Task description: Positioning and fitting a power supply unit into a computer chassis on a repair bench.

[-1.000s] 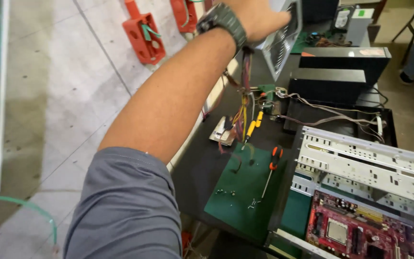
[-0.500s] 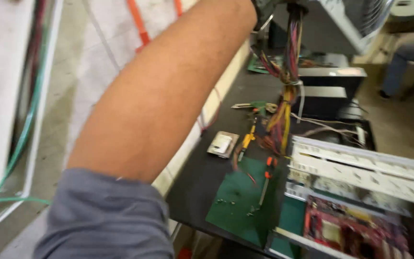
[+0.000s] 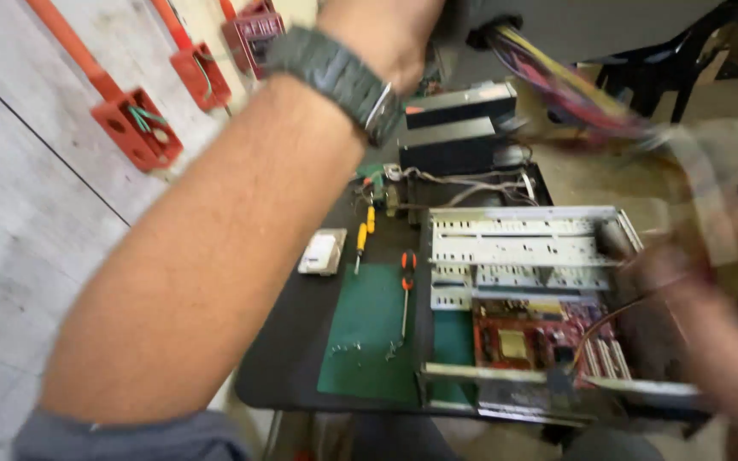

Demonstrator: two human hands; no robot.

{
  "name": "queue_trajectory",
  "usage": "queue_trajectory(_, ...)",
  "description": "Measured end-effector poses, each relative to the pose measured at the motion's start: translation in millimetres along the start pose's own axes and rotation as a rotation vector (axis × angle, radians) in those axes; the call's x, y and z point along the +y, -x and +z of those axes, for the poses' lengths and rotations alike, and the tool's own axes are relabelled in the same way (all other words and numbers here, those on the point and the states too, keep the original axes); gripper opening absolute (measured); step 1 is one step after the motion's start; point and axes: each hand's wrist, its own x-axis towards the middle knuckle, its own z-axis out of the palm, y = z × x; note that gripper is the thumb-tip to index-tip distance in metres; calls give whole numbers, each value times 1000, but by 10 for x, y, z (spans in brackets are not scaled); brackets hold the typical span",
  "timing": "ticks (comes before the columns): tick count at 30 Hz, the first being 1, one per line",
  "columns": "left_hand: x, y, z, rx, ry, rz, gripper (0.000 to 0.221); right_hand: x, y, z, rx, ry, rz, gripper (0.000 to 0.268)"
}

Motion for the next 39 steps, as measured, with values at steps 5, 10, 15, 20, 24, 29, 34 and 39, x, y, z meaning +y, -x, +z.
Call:
queue_trajectory(5,169,1020,78,35,312,-122,24,429,-558,-198,-189,-316,-252,48)
queue_trajectory(10,481,1758,290,36,277,-411,49,-398,-549,-208,-377,-467,-362,92)
queue_trajectory(15,583,2065,257,-74,-8,-664,103,83,-646,-171,-293,-795,-147,100)
queue_trajectory(20,602,2288,110,-268,-345,-479,135,438,-700,-283,-380,-1216,111,55)
queue_trajectory(24,265,2448,-46,-357,-846,-50,133,244,-718,-214,-357,-1268,174,33)
queue_trajectory(29,-32,2260,-322,-460,-1161,680,134,135,-797,-163,-520,-1317,365,25)
queue_trajectory(34,202,2200,-339,-503,-1084,625,100,126,-963,-77,-524,-1312,469,35)
queue_trajectory(39,17,2234,-282,-341,-1176,401,99,726,-1403,-176,-510,-704,179,12)
